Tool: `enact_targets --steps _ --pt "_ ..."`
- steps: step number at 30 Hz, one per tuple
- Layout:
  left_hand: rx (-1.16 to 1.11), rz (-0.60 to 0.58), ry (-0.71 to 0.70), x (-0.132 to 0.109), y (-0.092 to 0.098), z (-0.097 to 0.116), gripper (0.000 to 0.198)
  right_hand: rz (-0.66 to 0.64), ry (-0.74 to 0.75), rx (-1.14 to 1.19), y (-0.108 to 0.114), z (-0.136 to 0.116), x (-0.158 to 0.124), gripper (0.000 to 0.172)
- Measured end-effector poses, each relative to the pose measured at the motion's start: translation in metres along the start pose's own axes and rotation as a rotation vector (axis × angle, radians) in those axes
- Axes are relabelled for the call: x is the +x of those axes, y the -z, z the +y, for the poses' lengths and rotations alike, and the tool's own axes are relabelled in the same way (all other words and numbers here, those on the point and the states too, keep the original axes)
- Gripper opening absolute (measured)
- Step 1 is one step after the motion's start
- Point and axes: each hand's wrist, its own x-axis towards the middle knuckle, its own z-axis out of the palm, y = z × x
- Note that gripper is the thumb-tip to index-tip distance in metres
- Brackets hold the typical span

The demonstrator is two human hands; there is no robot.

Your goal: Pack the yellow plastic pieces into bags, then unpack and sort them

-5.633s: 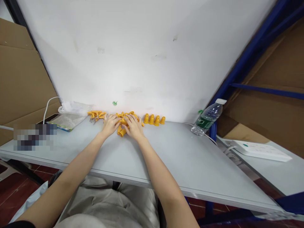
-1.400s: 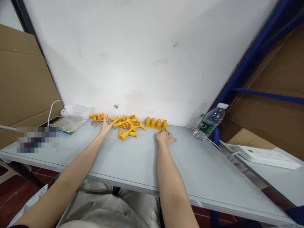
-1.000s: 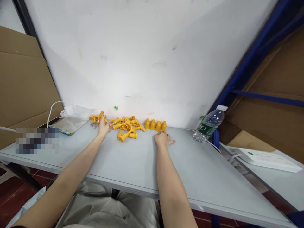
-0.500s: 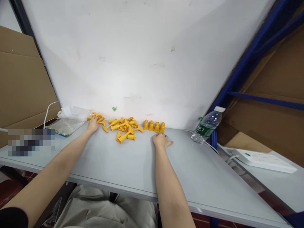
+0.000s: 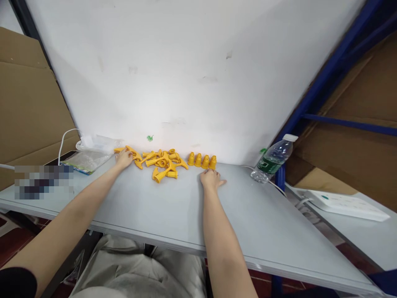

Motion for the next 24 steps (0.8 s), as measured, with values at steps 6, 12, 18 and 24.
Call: enact_targets --steps 6,12,18,24 --pt "-0.006 -0.003 -0.264 -0.009 0.000 0.022 0.022 -0.008 0.005 0.013 0.001 -0.001 0.000 0.042" --pt "0.015 -0.139 -0.273 -0.022 -0.012 0.042 0.014 0.001 -0.017 0.041 0.003 -0.002 -0.002 0.042" --pt "-0.115 0.018 -0.125 -0.028 -0.007 0.050 0.012 0.126 0.000 0.122 0.006 -0.007 -0.007 0.041" --pt "-0.253 0.190 -0.008 -0.043 0.015 0.061 0.018 0.266 0.172 0.172 0.010 -0.019 -0.014 0.041"
